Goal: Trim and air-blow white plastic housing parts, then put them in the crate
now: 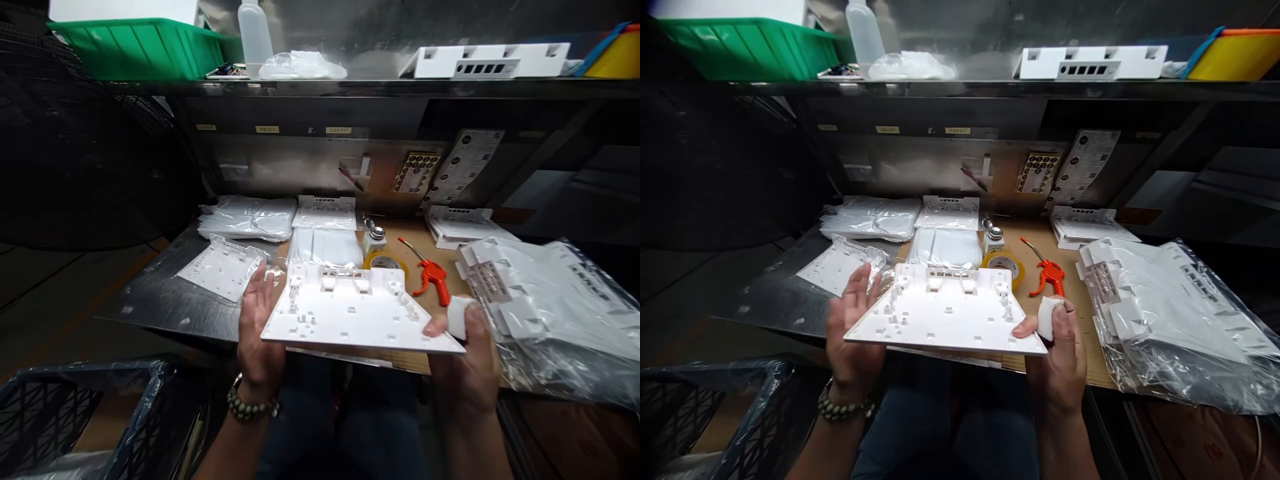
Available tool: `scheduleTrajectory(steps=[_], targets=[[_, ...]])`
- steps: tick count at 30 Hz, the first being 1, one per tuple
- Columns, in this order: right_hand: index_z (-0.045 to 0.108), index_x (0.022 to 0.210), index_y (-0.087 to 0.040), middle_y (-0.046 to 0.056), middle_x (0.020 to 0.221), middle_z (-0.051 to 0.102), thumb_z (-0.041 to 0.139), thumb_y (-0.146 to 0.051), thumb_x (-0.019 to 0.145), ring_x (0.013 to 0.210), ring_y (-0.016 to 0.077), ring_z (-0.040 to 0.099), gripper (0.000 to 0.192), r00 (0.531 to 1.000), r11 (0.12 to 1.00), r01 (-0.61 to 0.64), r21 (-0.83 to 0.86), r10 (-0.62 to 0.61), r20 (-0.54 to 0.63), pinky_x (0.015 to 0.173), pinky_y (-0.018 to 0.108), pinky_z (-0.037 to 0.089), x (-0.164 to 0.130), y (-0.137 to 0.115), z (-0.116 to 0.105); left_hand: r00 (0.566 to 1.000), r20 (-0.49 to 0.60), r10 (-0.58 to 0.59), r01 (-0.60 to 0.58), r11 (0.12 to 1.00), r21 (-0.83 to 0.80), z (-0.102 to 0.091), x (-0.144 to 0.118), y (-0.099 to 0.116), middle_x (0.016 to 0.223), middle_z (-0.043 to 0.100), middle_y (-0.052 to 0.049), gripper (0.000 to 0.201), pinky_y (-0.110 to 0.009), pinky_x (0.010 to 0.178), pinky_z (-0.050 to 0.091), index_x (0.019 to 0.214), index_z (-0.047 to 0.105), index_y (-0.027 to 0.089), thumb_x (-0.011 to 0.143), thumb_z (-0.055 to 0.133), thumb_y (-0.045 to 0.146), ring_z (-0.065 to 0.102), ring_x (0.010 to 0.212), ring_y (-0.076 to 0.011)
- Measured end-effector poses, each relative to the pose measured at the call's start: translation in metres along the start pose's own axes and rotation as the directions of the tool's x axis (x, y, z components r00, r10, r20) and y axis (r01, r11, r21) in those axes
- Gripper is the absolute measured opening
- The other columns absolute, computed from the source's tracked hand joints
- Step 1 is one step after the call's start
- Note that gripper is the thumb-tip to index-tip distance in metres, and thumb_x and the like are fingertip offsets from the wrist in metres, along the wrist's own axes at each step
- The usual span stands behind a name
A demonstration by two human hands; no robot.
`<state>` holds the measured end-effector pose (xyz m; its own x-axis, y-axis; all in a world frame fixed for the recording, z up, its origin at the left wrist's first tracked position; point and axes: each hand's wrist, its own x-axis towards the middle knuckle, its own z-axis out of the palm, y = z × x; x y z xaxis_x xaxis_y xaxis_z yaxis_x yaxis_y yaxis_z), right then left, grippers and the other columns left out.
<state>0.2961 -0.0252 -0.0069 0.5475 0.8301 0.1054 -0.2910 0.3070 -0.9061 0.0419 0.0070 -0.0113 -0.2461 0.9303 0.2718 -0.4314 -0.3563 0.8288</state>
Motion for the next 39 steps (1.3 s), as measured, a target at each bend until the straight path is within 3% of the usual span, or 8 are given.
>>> scheduleTrajectory(steps=[3,5,7,12,15,23,32,39], targets=[[0.056,0.107,-0.023,-0.005,0.056,0.064,0.057,-0.05,0.101,0.05,0.0133,0.053,0.028,0.986,0.989,0.141,-0.046,-0.136,0.1,0.055,0.023,0.044,0.001,0.008,-0.001,0.863,0.181,-0.472,0.505,0.817,-0.277,0.001,0.004,0.004,0.15,0.062,-0.009,0.056,-0.055,0.129,0.027,0.143,0.061,0.025,0.103,0.043,0.061,0.039,0.153,-0.033],[0.054,0.11,-0.024,-0.003,0.063,0.069,0.057,-0.046,0.103,0.059,0.0157,0.062,0.023,0.955,0.965,0.232,-0.118,-0.203,0.215,0.064,0.027,0.048,0.007,0.016,-0.006,0.733,0.402,-0.548,0.673,0.668,-0.317,0.0,0.009,0.008,0.151,0.06,-0.014,0.058,-0.061,0.127,0.028,0.15,0.054,0.019,0.103,0.043,0.052,0.042,0.151,-0.0378],[0.056,0.115,-0.025,0.002,0.087,0.076,0.06,-0.042,0.102,0.083,0.0188,0.071,0.021,0.925,0.908,0.327,-0.262,-0.25,0.285,0.081,0.033,0.052,0.011,0.022,-0.011,0.693,0.479,-0.538,0.712,0.617,-0.335,0.002,0.014,0.012,0.15,0.061,-0.016,0.057,-0.063,0.125,0.03,0.153,0.049,0.017,0.101,0.047,0.039,0.047,0.147,-0.0395],[0.067,0.118,-0.028,0.007,0.117,0.067,0.068,-0.029,0.099,0.111,0.0234,0.065,0.02,0.871,0.72,0.477,-0.504,-0.309,0.382,0.102,0.042,0.049,-0.011,0.016,0.005,0.782,0.255,-0.568,0.62,0.673,-0.403,0.018,0.016,0.012,0.141,0.066,-0.02,0.062,-0.065,0.117,0.042,0.15,0.052,0.012,0.104,0.04,0.051,0.058,0.137,-0.0418],[0.071,0.116,-0.027,0.006,0.109,0.066,0.071,-0.021,0.096,0.104,0.0207,0.066,0.021,0.734,0.706,0.585,-0.399,-0.253,0.63,0.092,0.034,0.055,-0.044,0.009,0.037,0.817,0.14,-0.559,0.564,0.727,-0.393,0.032,0.013,0.014,0.138,0.069,-0.018,0.063,-0.062,0.113,0.047,0.148,0.055,0.015,0.105,0.038,0.057,0.063,0.131,-0.0399],[0.076,0.106,-0.019,0.007,0.095,0.063,0.071,-0.012,0.093,0.083,0.0171,0.065,0.015,0.595,0.685,0.668,-0.292,-0.255,0.762,0.072,0.029,0.058,-0.073,0.01,0.071,0.806,0.074,-0.587,0.555,0.708,-0.437,0.042,0.007,0.021,0.133,0.071,-0.018,0.063,-0.058,0.113,0.05,0.147,0.055,0.014,0.106,0.038,0.058,0.065,0.13,-0.037],[0.076,0.105,-0.021,0.007,0.095,0.066,0.071,-0.018,0.095,0.085,0.0191,0.067,0.012,0.604,0.636,0.699,-0.327,-0.281,0.746,0.074,0.031,0.058,-0.073,0.019,0.075,0.866,0.083,-0.492,0.491,0.811,-0.318,0.025,0.006,0.021,0.131,0.074,-0.011,0.053,-0.054,0.118,0.046,0.129,0.069,0.019,0.105,0.041,0.057,0.056,0.14,-0.0335],[0.079,0.099,-0.023,0.005,0.096,0.062,0.071,-0.027,0.096,0.082,0.017,0.063,0.009,0.819,0.514,0.559,-0.65,-0.466,0.335,0.081,0.033,0.056,-0.001,0.015,0.017,0.944,-0.04,-0.327,0.312,0.927,-0.208,-0.022,0.011,0.029,0.136,0.072,0.004,0.044,-0.048,0.122,0.042,0.12,0.074,0.032,0.104,0.041,0.057,0.04,0.153,-0.0255]])
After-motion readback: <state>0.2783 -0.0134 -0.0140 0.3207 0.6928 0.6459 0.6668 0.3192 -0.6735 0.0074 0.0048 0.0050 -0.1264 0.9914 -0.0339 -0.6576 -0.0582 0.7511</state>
